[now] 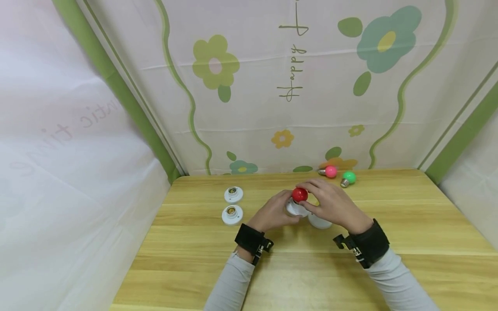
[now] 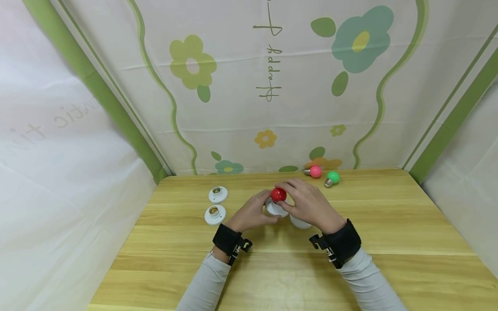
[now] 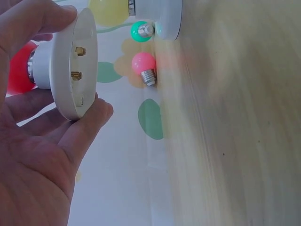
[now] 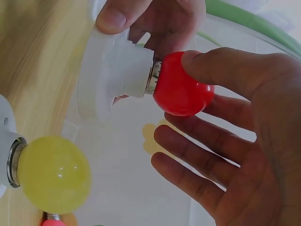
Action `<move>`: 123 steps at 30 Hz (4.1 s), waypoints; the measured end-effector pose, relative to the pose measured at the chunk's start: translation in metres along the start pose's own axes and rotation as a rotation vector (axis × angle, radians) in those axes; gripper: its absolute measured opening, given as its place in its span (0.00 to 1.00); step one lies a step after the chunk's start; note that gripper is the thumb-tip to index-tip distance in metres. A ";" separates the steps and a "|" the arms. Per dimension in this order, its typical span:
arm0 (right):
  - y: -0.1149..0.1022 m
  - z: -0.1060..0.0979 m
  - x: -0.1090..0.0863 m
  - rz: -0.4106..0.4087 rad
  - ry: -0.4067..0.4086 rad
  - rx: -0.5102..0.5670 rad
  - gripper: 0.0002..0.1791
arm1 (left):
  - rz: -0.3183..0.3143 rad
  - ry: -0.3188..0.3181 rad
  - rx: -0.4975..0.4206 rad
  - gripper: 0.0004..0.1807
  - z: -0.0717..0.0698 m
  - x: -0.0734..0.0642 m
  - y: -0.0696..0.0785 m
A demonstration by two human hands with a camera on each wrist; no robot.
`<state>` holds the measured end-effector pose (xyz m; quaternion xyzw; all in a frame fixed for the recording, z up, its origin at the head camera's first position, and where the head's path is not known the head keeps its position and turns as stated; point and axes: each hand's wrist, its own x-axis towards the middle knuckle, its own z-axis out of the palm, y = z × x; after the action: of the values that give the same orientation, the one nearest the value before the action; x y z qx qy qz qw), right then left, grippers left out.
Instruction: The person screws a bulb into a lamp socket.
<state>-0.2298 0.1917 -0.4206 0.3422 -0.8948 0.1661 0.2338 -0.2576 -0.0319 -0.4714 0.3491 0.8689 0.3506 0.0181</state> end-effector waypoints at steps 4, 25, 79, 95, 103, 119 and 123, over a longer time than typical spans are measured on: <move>-0.001 0.002 0.000 0.009 0.023 -0.023 0.27 | 0.004 0.000 -0.003 0.39 0.001 0.000 0.000; 0.000 0.001 -0.002 0.044 -0.025 0.056 0.37 | 0.010 -0.010 -0.047 0.37 -0.002 -0.001 0.001; 0.000 -0.006 -0.002 0.007 -0.042 0.084 0.26 | 0.020 0.004 -0.042 0.39 -0.004 -0.002 0.001; -0.001 -0.001 -0.001 0.061 0.020 0.023 0.26 | 0.001 -0.004 -0.033 0.39 -0.005 -0.002 0.004; -0.002 0.000 -0.001 0.089 0.003 0.032 0.26 | -0.001 -0.010 -0.029 0.37 -0.004 -0.002 0.003; -0.002 -0.003 -0.002 -0.001 -0.074 0.069 0.29 | 0.022 -0.011 -0.071 0.41 -0.004 -0.001 0.001; -0.002 -0.002 -0.003 -0.007 -0.057 0.048 0.29 | 0.014 -0.011 -0.075 0.40 -0.003 -0.002 0.002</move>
<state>-0.2264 0.1930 -0.4201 0.3553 -0.8957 0.1770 0.2006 -0.2563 -0.0342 -0.4682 0.3562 0.8524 0.3813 0.0334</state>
